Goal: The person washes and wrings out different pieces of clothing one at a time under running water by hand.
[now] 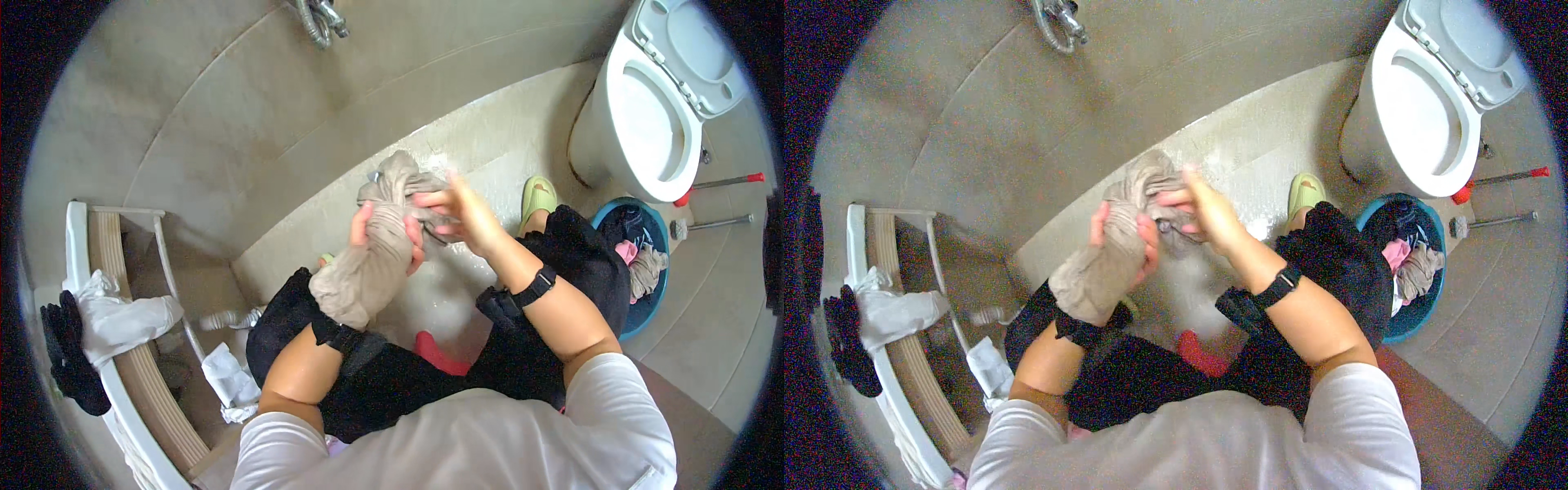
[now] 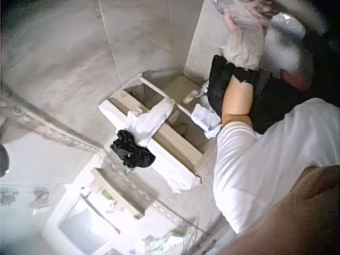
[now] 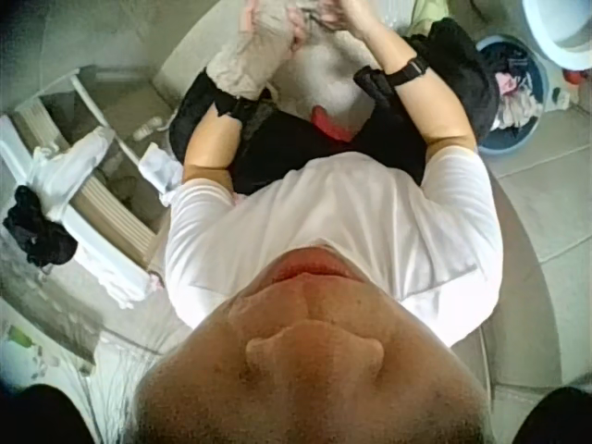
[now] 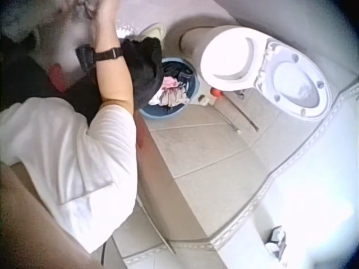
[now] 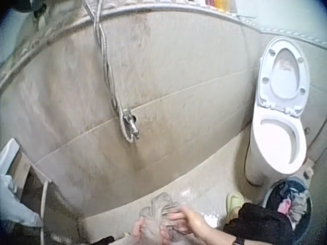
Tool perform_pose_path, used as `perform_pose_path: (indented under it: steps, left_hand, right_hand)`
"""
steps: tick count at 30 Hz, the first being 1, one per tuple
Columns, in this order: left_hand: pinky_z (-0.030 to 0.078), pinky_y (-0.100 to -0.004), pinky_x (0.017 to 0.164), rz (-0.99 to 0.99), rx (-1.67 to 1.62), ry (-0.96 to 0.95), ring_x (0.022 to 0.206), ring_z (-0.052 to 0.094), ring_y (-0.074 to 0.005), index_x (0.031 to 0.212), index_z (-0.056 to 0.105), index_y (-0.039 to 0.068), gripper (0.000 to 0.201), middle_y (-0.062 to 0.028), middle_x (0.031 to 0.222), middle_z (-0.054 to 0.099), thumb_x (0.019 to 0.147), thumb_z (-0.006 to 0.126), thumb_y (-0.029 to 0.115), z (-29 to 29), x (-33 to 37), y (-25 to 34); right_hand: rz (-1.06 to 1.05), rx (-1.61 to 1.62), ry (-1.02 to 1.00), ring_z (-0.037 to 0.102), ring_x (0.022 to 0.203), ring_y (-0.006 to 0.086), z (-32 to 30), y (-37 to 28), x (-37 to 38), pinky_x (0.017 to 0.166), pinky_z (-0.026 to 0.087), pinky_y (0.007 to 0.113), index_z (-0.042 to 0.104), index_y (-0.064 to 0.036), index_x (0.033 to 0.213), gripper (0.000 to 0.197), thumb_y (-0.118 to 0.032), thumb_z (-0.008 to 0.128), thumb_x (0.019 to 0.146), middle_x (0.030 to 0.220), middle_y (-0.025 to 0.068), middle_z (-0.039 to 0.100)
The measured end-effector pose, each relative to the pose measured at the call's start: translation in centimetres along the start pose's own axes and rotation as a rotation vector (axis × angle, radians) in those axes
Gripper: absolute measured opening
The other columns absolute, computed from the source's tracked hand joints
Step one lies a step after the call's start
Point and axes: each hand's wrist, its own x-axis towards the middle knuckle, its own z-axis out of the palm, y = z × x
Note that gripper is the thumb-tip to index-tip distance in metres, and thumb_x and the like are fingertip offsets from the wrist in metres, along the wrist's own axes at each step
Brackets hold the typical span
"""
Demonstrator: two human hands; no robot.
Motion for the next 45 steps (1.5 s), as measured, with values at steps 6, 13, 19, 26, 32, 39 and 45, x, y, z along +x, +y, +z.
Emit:
perform_pose_path:
  steps: [6,13,19,26,32,39,45]
  left_hand:
    - [0.043,-0.0326,0.076,-0.107,0.011,-0.265,0.081,0.052,-0.0132,0.096,0.049,0.01,0.053,0.0019,0.09,0.05,0.074,0.066,0.055,2.0,-1.7,0.2]
    - [0.04,-0.0335,0.083,-0.357,-0.038,-0.508,0.084,0.051,-0.0132,0.098,0.05,0.008,0.057,0.0014,0.09,0.049,0.072,0.068,0.055,-0.2,-2.8,-0.2]
    - [0.048,-0.0313,0.078,-0.235,0.269,-0.188,0.087,0.058,-0.0211,0.104,0.053,0.002,0.056,-0.0095,0.096,0.059,0.079,0.062,0.051,-3.0,-3.6,0.8]
    - [0.045,-0.0322,0.088,0.347,1.572,-0.15,0.094,0.06,-0.0222,0.124,0.045,-0.004,0.065,-0.0101,0.097,0.065,0.074,0.07,0.029,-7.6,2.1,0.9]
    - [0.047,-0.0404,0.086,0.558,2.118,0.246,0.095,0.061,-0.036,0.129,0.035,0.0,0.081,-0.0209,0.096,0.064,0.064,0.073,0.029,-7.6,3.1,0.8]
    - [0.049,-0.045,0.078,0.426,2.298,0.42,0.088,0.061,-0.0402,0.117,0.043,0.002,0.068,-0.0241,0.094,0.063,0.063,0.073,0.029,-8.5,3.9,1.0]
    - [0.049,-0.0444,0.078,0.464,2.254,0.433,0.088,0.061,-0.0403,0.116,0.041,-0.002,0.07,-0.0253,0.094,0.063,0.062,0.073,0.028,-7.5,2.5,0.9]
  right_hand:
    - [0.371,0.404,0.349,0.039,0.121,0.0379,-0.8,7.8,1.9,0.1,0.031,0.055,0.02,-0.0011,0.14,0.106,-0.075,0.052,0.071,0.134,0.0252,0.039]
    - [-0.422,1.635,-0.911,0.039,0.124,0.0373,2.9,11.5,6.1,0.104,0.032,0.051,0.028,-0.0033,0.139,0.091,-0.064,0.054,0.076,0.137,0.0197,0.038]
    - [-0.452,0.778,-0.018,0.049,0.115,0.0322,-3.2,6.1,7.8,0.102,0.036,0.046,0.042,-0.0051,0.131,0.066,-0.053,0.049,0.086,0.129,0.0161,0.048]
    - [-0.226,0.544,-0.162,0.061,0.088,0.024,-1.7,-1.3,6.8,0.075,0.052,0.034,0.054,-0.0055,0.111,0.026,-0.019,0.056,0.089,0.105,0.0129,0.06]
    - [-0.361,-0.214,0.285,0.061,0.075,0.0187,-0.8,0.5,8.5,0.064,0.049,0.031,0.056,0.0022,0.095,0.027,-0.006,0.069,0.074,0.086,0.0124,0.064]
    - [-0.33,-0.284,0.349,0.059,0.09,0.0213,-2.6,2.9,7.7,0.076,0.049,0.033,0.044,-0.0019,0.124,0.061,-0.017,0.074,0.073,0.102,0.0147,0.061]
    - [-0.292,-0.177,-0.106,0.045,0.118,0.0259,0.2,-1.7,2.0,0.098,0.038,0.033,0.024,-0.0088,0.143,0.093,-0.033,0.078,0.071,0.13,0.0192,0.043]
